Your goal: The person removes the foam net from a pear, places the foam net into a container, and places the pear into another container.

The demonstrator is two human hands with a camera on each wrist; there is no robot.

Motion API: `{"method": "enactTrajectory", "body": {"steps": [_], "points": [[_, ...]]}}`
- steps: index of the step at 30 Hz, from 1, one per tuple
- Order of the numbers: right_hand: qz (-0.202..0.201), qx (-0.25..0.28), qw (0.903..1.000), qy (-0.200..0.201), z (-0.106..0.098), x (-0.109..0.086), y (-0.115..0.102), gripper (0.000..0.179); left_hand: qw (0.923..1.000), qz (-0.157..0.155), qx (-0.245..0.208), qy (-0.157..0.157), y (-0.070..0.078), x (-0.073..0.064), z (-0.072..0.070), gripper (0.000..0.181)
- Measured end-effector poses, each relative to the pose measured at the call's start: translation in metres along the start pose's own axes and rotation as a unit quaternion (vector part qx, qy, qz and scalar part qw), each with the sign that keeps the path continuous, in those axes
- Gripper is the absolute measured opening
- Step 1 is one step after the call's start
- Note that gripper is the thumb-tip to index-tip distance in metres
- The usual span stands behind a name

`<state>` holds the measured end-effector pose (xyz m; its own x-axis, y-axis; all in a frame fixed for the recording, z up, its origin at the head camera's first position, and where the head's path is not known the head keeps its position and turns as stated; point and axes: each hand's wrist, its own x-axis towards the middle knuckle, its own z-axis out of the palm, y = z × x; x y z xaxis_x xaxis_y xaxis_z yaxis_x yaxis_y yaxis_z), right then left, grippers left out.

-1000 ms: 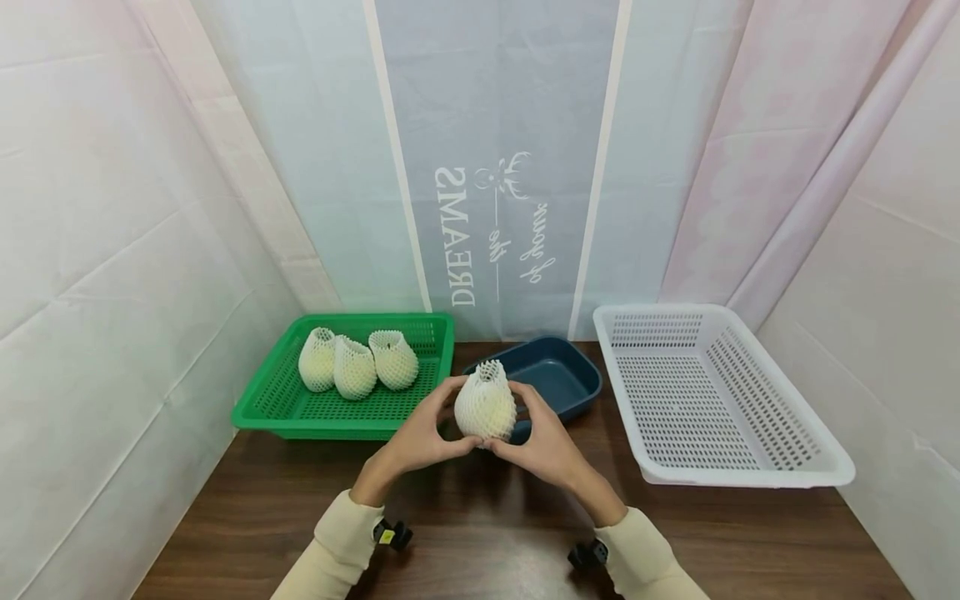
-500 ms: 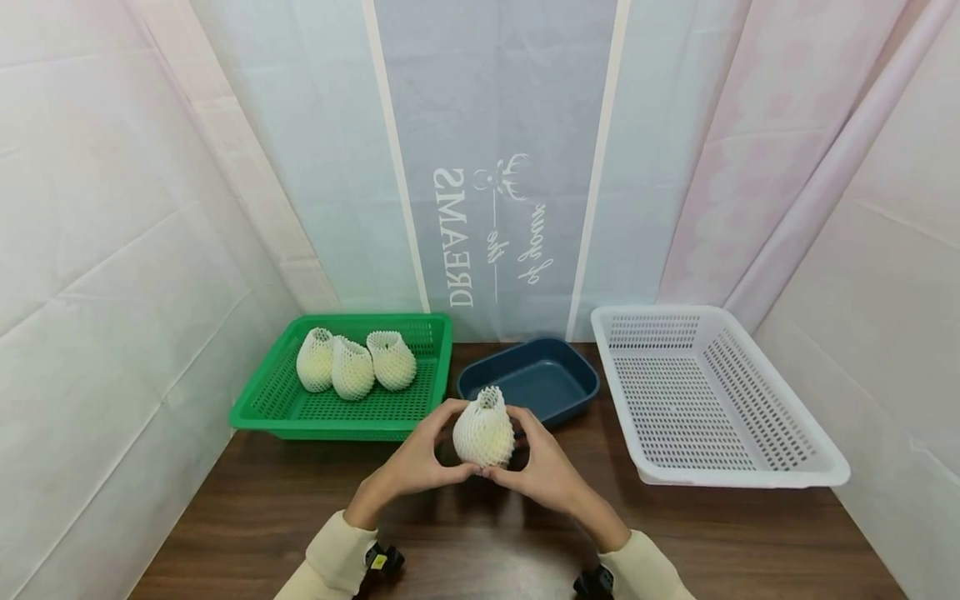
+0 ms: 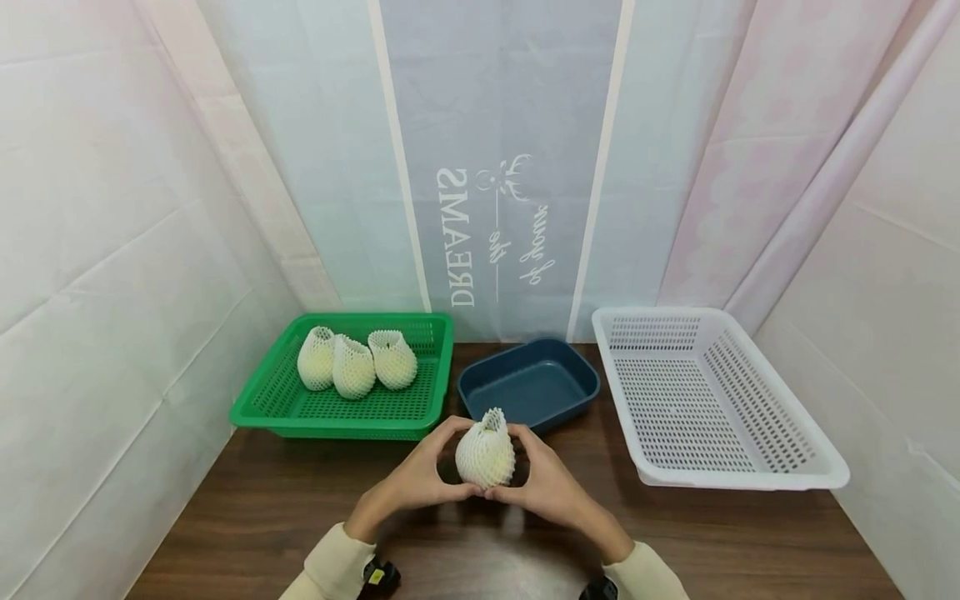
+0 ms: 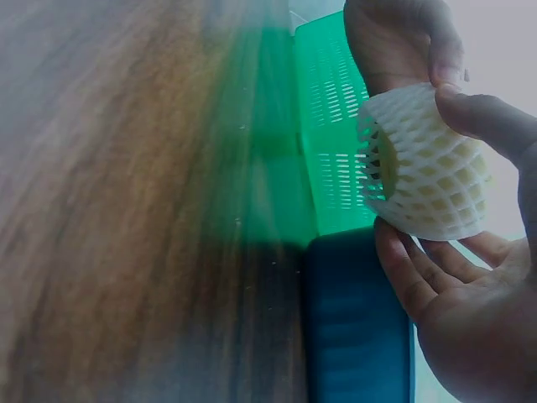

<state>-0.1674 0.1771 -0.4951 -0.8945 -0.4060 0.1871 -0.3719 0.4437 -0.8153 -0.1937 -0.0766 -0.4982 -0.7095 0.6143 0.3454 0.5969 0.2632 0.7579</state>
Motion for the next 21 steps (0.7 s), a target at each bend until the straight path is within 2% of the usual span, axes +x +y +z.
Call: {"method": "enactTrajectory", "body": {"steps": [6,13,21], "points": [[0.004,-0.01,0.9999,-0.011,0.002,0.0,0.005,0.087,0.9999,-0.006,0.012,-0.009,-0.006,-0.001,0.004,0.077],[0.019,-0.025,0.9995,-0.011,0.002,0.003,0.007,0.091,0.9991,-0.039,0.008,-0.012,-0.009,0.001,0.006,0.078],[0.011,-0.035,0.9989,-0.028,0.001,0.003,0.012,0.092,0.9978,-0.061,-0.001,-0.027,-0.013,0.002,0.009,0.076]]}}
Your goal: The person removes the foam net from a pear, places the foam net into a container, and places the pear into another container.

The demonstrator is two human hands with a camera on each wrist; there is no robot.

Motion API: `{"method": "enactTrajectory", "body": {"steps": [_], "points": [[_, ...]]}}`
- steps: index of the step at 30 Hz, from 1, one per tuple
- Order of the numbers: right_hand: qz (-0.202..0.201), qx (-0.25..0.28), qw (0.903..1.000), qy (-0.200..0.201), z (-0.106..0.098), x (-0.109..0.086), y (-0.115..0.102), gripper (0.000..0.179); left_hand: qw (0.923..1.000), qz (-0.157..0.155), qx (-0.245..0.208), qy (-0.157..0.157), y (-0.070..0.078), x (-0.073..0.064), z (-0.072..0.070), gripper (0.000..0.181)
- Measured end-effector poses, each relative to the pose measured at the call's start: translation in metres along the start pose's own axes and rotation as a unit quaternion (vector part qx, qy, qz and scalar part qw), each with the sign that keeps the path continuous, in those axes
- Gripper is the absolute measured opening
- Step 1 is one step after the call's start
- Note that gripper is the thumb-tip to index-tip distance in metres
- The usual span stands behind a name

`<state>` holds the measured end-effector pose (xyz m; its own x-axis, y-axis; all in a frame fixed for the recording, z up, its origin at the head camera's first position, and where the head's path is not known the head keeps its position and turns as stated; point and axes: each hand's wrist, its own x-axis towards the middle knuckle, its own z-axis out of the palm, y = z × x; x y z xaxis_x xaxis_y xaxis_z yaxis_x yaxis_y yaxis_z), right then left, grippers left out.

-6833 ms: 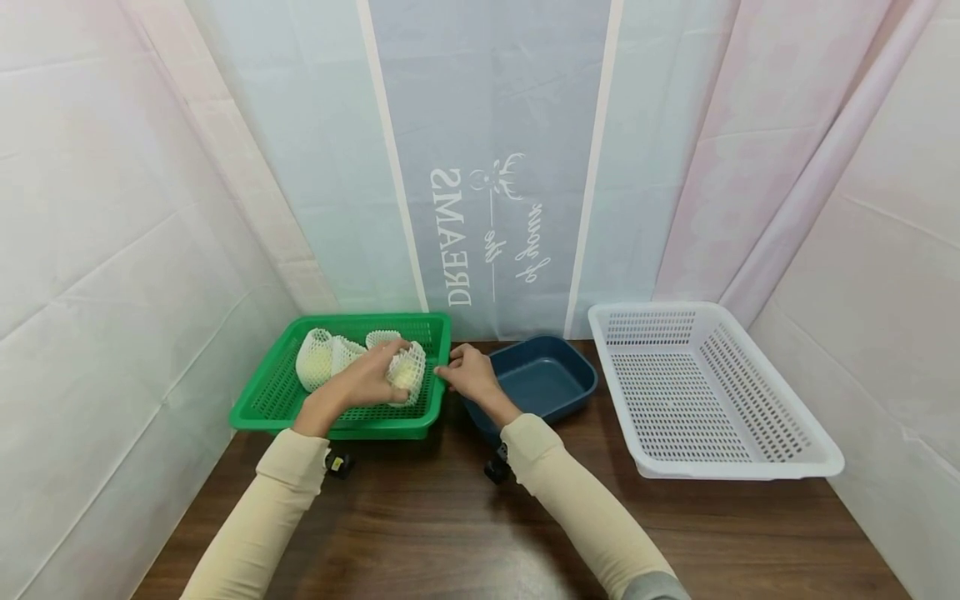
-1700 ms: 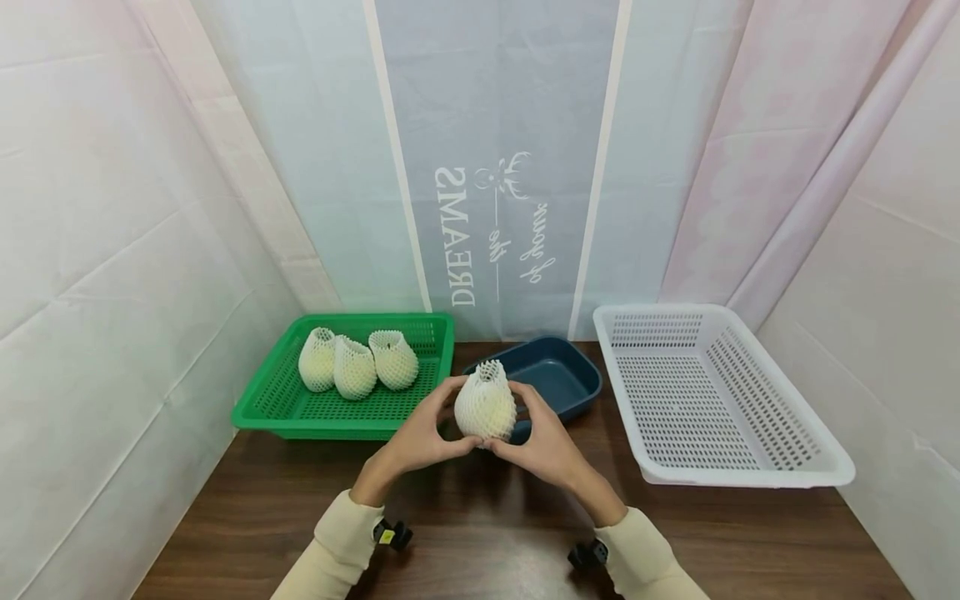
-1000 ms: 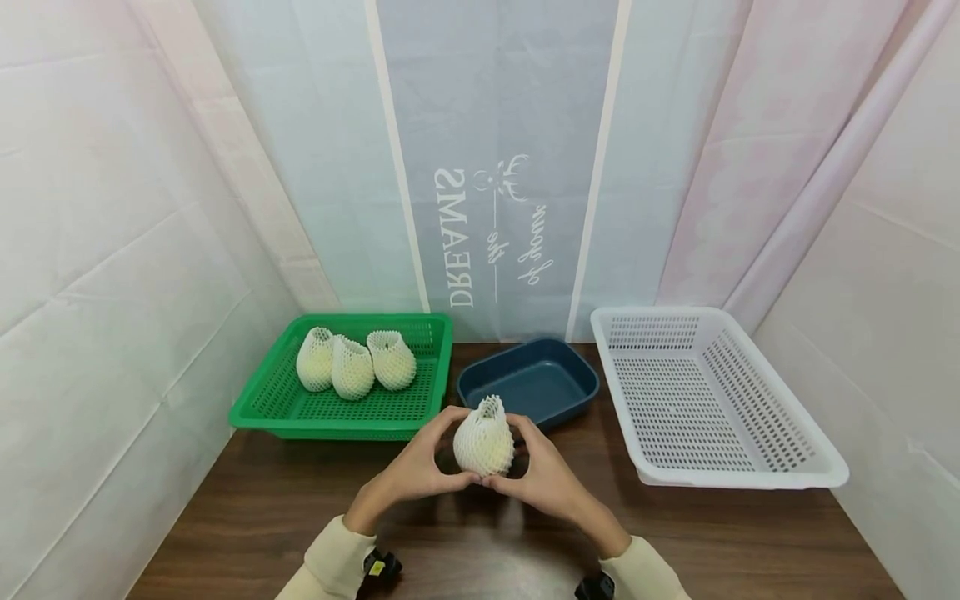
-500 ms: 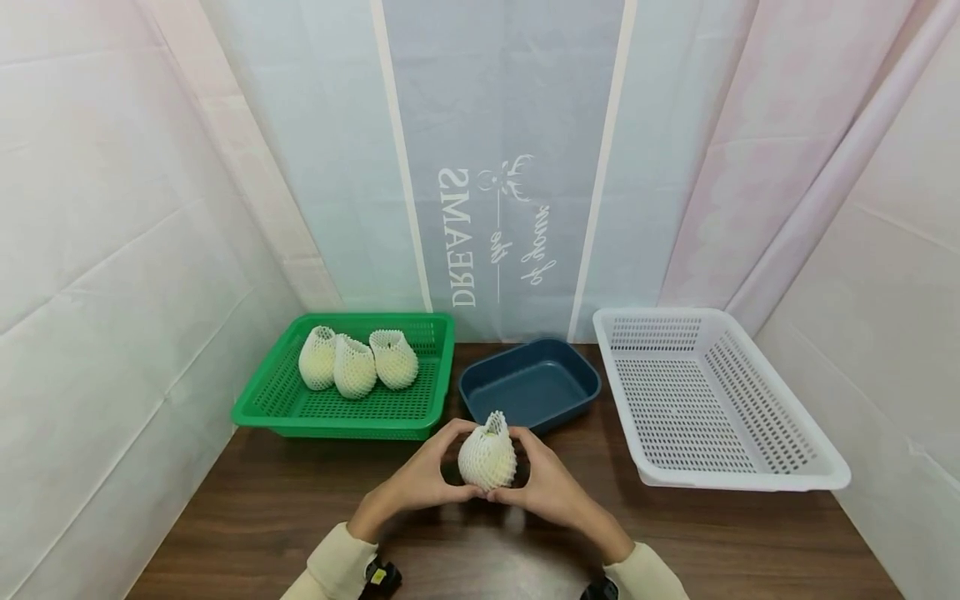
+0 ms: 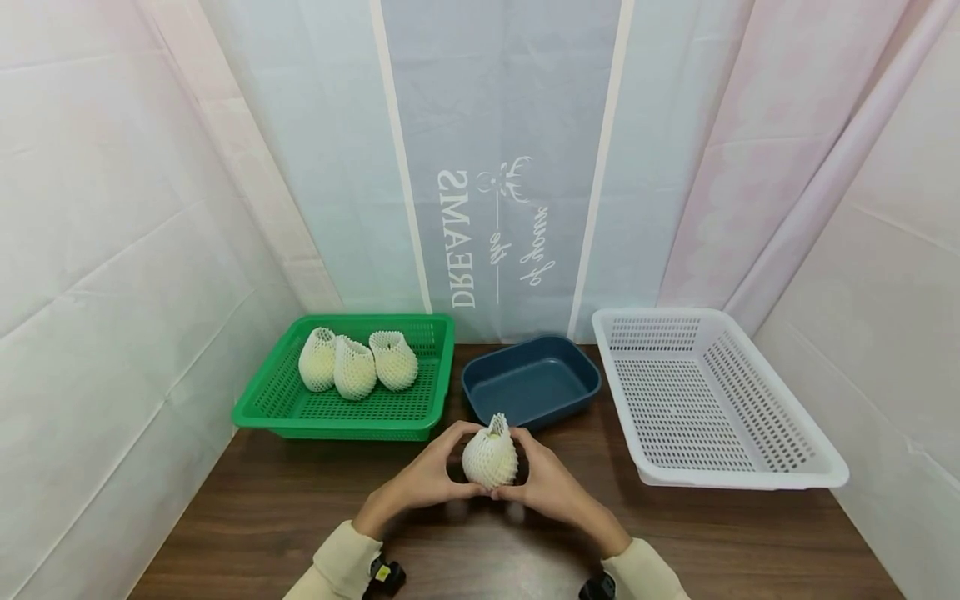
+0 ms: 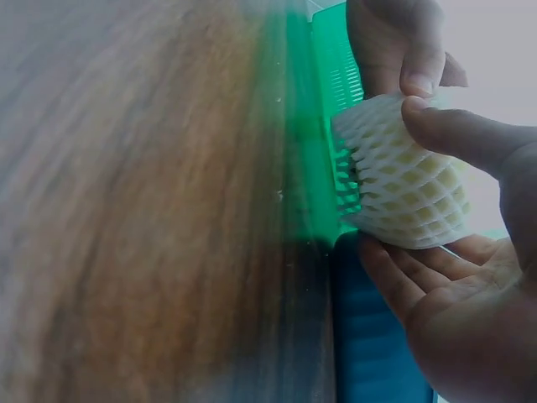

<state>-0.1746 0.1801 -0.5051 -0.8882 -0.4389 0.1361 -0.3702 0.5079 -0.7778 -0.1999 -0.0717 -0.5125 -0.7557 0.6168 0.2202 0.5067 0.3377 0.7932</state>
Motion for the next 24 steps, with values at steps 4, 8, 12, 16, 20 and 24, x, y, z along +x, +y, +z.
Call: {"method": "enactTrajectory", "body": {"steps": [4,8,12,16,20,24], "points": [[0.0,0.008,0.9999,-0.011,0.001,0.0,0.004,0.09,0.9993,-0.017,-0.028,-0.021,-0.003,0.001,0.002,0.076],[0.004,0.014,0.9997,-0.018,0.002,0.0,0.008,0.089,0.9983,-0.035,-0.03,-0.034,-0.005,0.003,0.004,0.076],[0.002,0.01,0.9997,-0.022,0.002,0.001,0.011,0.088,0.9982,-0.044,-0.017,-0.037,-0.007,0.005,0.004,0.077],[0.001,0.002,0.9996,-0.027,0.001,0.001,0.013,0.087,0.9977,-0.049,-0.021,-0.043,-0.007,0.007,0.004,0.08],[0.004,-0.012,0.9994,-0.032,0.0,0.002,0.012,0.088,0.997,-0.053,-0.024,-0.051,-0.007,0.007,0.004,0.082],[0.013,-0.019,0.999,-0.04,0.001,0.002,0.013,0.091,0.9967,-0.053,-0.02,-0.058,-0.007,0.007,0.004,0.086]]}}
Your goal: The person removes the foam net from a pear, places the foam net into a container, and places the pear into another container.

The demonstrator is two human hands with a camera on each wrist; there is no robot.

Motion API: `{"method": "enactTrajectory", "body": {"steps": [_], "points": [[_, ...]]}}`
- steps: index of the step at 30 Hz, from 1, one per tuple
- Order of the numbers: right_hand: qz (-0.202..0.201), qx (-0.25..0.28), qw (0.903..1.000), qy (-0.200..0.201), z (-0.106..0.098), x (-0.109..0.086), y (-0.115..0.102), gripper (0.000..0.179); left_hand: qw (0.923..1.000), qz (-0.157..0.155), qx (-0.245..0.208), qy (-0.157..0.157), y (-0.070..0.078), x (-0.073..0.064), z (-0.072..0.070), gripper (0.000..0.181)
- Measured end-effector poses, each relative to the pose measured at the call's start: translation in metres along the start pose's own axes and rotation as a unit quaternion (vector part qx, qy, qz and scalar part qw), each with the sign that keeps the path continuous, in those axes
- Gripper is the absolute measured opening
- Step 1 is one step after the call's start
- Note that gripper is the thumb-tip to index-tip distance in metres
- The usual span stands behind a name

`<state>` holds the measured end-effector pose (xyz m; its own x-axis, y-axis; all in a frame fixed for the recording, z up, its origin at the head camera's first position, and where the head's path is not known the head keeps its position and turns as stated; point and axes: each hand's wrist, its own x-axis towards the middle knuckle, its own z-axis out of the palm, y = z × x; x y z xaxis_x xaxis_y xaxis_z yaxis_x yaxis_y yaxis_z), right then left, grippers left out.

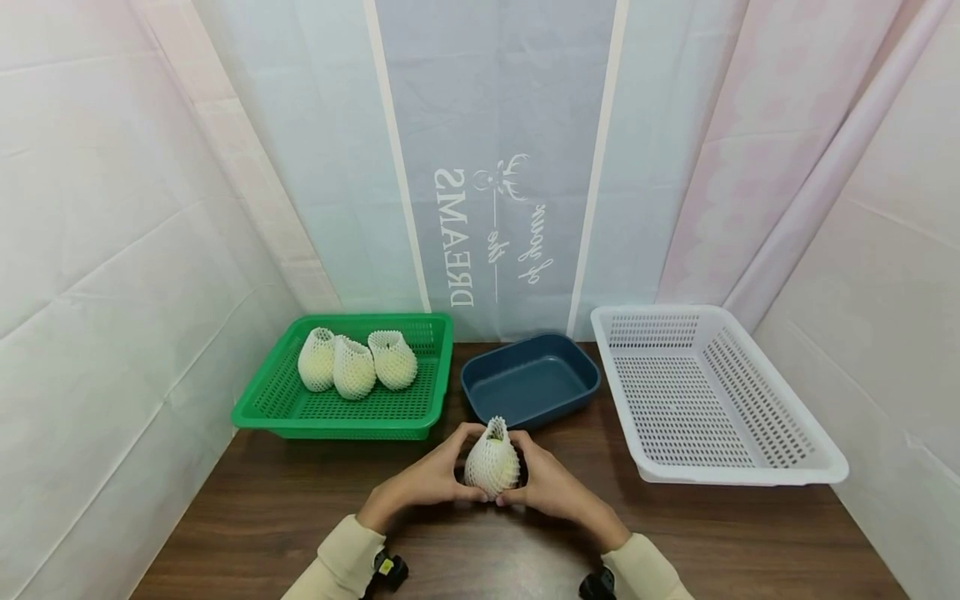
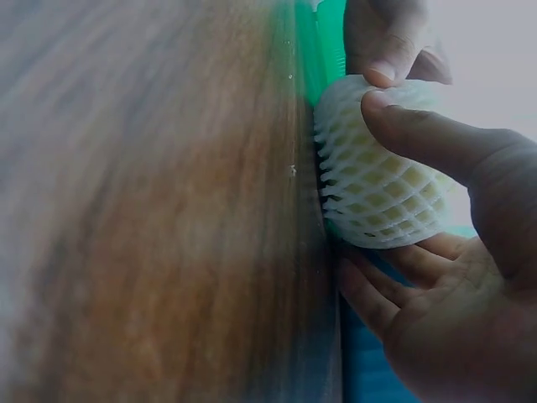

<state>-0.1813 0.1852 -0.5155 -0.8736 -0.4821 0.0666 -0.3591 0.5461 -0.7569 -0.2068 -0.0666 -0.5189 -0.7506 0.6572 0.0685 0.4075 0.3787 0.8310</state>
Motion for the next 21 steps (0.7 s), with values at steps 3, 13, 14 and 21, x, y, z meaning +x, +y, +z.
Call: {"method": "enactTrajectory", "body": {"steps": [3,13,14,21], "points": [[-0.002,-0.005,1.0,-0.006,-0.003,0.001,0.0,0.093,1.0,-0.002,0.006,-0.005,0.0,0.0,0.0,0.088],[-0.017,-0.007,0.999,-0.039,-0.037,-0.002,-0.022,0.077,0.9997,0.0,0.018,-0.014,-0.002,-0.001,0.001,0.087],[-0.018,-0.002,0.999,-0.04,-0.04,-0.002,-0.025,0.073,0.9997,0.001,0.019,-0.015,-0.002,-0.001,0.001,0.086],[-0.045,0.002,0.999,0.004,-0.05,0.004,-0.04,0.045,0.9995,0.002,0.027,-0.014,-0.003,0.0,0.002,0.083]]}}
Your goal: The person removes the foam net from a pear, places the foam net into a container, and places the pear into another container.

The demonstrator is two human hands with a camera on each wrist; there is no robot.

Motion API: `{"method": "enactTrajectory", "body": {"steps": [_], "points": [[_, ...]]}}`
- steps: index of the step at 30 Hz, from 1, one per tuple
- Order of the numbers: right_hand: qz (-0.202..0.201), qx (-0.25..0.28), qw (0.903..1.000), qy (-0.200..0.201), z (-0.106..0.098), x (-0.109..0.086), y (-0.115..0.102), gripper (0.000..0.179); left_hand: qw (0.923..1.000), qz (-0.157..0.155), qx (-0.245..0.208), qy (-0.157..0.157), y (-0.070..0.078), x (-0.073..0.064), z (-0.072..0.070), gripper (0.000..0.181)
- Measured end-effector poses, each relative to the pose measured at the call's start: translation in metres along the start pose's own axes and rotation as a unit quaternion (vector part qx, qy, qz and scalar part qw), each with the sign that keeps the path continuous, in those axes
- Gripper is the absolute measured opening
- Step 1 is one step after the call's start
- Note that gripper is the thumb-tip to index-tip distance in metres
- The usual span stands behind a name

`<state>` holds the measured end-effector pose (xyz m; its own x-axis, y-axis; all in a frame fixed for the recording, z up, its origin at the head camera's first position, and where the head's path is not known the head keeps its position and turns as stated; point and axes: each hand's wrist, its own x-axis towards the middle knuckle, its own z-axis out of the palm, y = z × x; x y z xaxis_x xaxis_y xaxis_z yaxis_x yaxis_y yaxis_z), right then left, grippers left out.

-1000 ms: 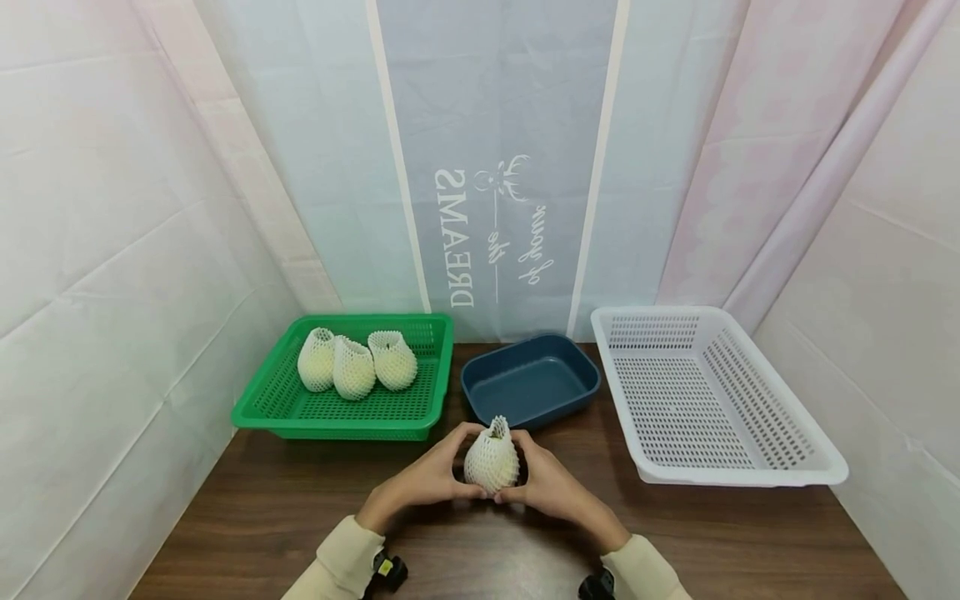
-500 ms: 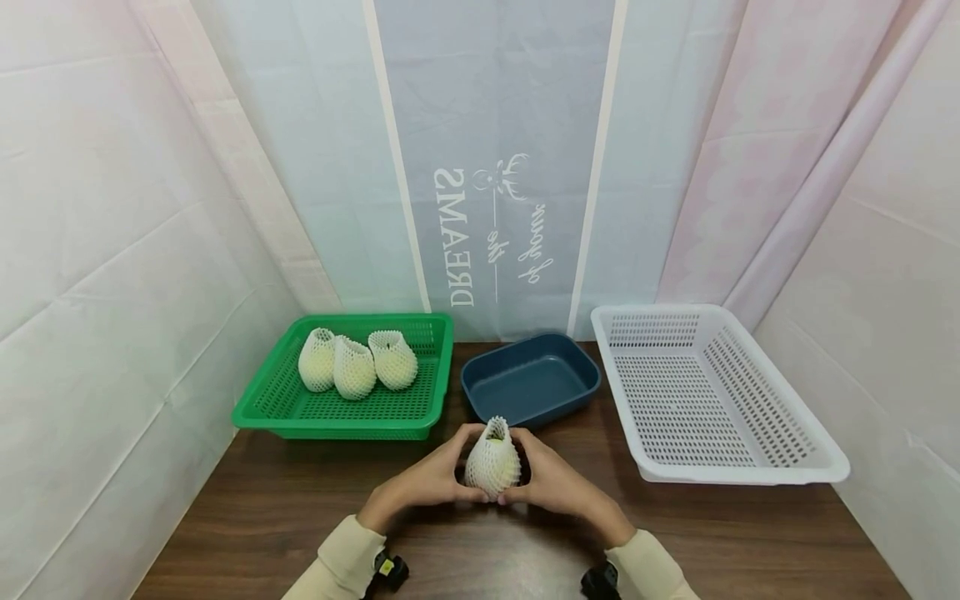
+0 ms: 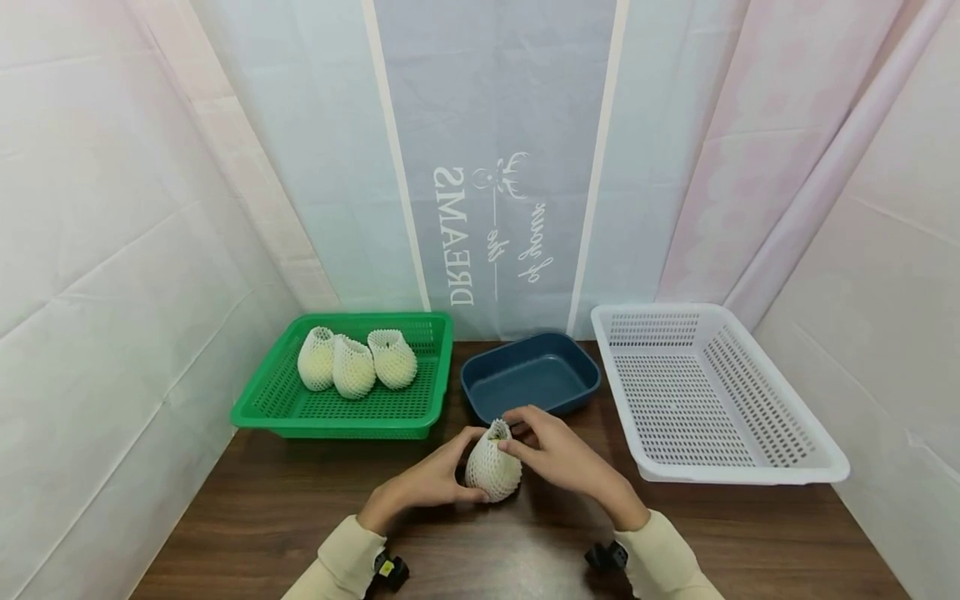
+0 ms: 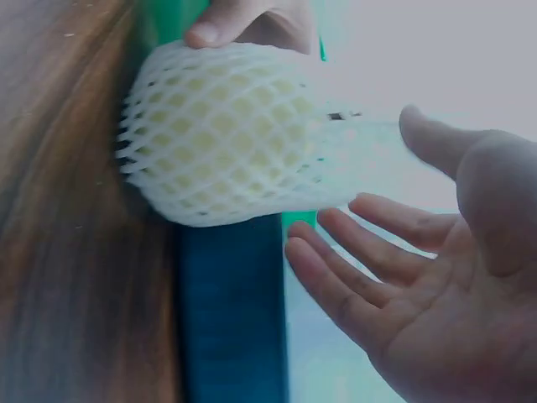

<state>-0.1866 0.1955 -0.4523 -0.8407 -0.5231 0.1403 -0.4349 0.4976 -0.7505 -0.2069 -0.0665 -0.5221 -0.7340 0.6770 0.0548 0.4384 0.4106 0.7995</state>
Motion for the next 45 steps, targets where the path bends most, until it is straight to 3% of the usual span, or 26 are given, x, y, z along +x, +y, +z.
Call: {"method": "enactTrajectory", "body": {"steps": [5,8,17,24,29,45], "points": [[-0.062,-0.039,0.9952,0.065,-0.001,0.01,-0.01,0.016,1.0,0.0,0.006,0.001,0.0,0.001,0.0,0.082],[-0.089,-0.055,0.9909,0.085,0.0,0.015,-0.016,0.017,1.0,0.002,0.005,0.001,0.0,0.001,0.0,0.081],[-0.104,-0.096,0.9897,0.021,0.004,0.025,-0.025,0.017,0.9997,0.02,-0.015,-0.005,0.0,0.0,-0.001,0.081],[-0.082,-0.123,0.9889,0.017,0.003,0.023,-0.026,0.014,0.9998,0.017,-0.008,-0.004,0.0,0.0,0.0,0.081],[-0.067,-0.116,0.9909,-0.015,0.002,0.021,-0.023,0.014,0.9999,0.006,-0.01,-0.006,0.0,0.0,0.0,0.081],[-0.046,-0.203,0.9761,-0.063,0.019,0.018,-0.023,0.052,1.0,-0.006,0.001,-0.004,0.003,0.0,0.0,0.09]]}}
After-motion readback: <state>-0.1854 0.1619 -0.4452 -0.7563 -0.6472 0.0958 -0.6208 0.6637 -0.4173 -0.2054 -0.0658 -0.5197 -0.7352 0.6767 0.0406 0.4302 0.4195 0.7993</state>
